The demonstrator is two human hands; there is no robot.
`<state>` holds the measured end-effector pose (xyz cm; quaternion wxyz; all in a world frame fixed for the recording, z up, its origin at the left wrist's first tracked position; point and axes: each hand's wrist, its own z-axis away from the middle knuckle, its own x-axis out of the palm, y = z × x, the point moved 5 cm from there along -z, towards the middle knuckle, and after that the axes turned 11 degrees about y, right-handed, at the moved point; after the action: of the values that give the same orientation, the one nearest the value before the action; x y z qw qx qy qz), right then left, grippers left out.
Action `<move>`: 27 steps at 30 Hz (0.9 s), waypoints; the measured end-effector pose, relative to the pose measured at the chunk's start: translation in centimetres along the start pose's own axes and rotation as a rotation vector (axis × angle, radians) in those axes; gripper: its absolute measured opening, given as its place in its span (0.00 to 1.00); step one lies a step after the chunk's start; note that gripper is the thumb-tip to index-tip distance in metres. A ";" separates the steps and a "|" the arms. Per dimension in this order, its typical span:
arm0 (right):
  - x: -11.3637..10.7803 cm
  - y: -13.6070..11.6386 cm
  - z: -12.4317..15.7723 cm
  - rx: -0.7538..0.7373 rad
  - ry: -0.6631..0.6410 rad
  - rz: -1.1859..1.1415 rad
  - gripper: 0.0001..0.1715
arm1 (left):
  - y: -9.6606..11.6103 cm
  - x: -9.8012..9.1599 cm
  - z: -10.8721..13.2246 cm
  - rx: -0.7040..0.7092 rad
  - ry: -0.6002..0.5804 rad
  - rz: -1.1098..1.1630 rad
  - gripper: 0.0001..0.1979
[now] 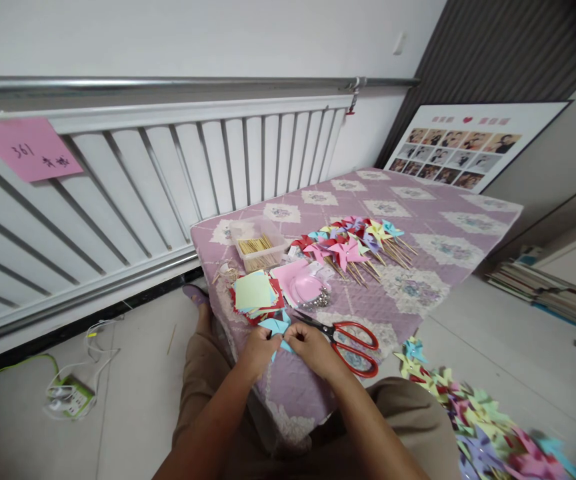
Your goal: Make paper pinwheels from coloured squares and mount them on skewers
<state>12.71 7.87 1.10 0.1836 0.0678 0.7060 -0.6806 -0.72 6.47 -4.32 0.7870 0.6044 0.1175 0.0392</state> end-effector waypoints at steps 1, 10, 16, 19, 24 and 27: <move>0.0 0.0 0.0 0.002 -0.001 -0.002 0.08 | 0.0 0.0 0.0 -0.001 0.000 0.001 0.09; 0.1 0.3 -0.1 0.084 -0.030 -0.045 0.08 | 0.8 0.0 0.4 0.042 -0.018 -0.040 0.08; 0.1 1.0 -0.2 0.155 -0.050 -0.091 0.08 | 0.6 0.1 0.4 0.065 -0.025 -0.091 0.09; 0.0 1.3 -0.3 0.177 -0.028 -0.104 0.08 | 0.5 0.1 0.4 0.065 -0.035 -0.095 0.09; 0.0 1.3 -0.3 0.186 0.024 -0.107 0.06 | 0.6 0.1 0.4 0.053 -0.009 -0.117 0.07; -0.1 1.1 -0.3 0.176 0.069 -0.105 0.05 | 0.7 0.1 0.4 0.055 0.012 -0.123 0.07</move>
<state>13.15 8.21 0.06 0.1166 0.0702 0.6519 -0.7460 -0.50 6.30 -3.54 0.7702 0.6173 0.1602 -0.0088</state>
